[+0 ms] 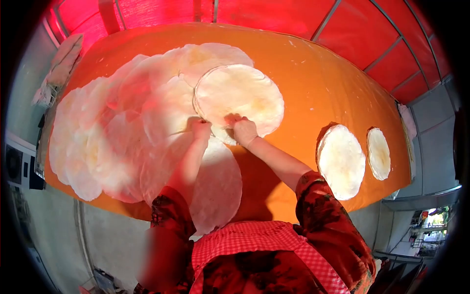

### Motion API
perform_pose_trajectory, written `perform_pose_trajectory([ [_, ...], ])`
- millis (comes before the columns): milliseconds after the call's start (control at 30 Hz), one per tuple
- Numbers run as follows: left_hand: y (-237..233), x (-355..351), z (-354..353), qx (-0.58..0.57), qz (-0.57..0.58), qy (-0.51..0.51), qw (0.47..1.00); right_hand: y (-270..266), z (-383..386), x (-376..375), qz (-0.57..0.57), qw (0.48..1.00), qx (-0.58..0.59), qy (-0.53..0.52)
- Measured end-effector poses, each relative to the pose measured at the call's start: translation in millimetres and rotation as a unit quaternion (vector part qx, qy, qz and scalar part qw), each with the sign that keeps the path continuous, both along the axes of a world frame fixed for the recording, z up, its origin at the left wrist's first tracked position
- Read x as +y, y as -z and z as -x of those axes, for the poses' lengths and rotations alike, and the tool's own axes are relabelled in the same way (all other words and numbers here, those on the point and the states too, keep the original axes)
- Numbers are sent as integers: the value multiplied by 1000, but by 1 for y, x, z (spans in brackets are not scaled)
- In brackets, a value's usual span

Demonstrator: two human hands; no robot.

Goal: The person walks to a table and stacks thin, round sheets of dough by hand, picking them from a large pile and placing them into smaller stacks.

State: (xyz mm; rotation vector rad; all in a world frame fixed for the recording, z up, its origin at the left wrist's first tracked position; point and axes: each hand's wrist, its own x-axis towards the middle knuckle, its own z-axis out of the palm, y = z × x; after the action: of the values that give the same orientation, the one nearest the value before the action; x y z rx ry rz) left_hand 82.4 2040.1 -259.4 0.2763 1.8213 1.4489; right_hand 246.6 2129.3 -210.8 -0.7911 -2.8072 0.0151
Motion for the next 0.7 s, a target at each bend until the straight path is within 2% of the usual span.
perform_pose_trajectory([
  [100, 25, 9, 8, 186, 42, 4, 982, -4, 0, -12, 31, 999, -4, 10],
  [167, 31, 8, 8, 311, 42, 6, 950, 9, -3, -7, 11, 999, 42, -26],
  [200, 23, 6, 5, 226, 7, 0, 974, 14, -6, -6, 1, 997, 64, -43],
  [267, -15, 0, -7, 50, -63, -17, 997, 8, -12, -17, 61, 994, 88, -22],
  [367, -55, -10, -19, -204, -130, -18, 970, 12, -16, -14, 126, 985, 114, -19],
  [467, -57, -13, -25, -236, -151, -1, 960, 23, -18, 0, 171, 977, 125, -23],
  [500, -53, -12, -26, -236, -132, -24, 963, 18, -18, 0, 184, 974, 128, -24],
  [567, -46, -8, -28, -234, -95, -69, 965, 11, -16, -4, 141, 985, 89, -36],
  [700, -52, -19, -32, -253, -157, -26, 954, -3, -12, -27, 122, 991, 47, -20],
])
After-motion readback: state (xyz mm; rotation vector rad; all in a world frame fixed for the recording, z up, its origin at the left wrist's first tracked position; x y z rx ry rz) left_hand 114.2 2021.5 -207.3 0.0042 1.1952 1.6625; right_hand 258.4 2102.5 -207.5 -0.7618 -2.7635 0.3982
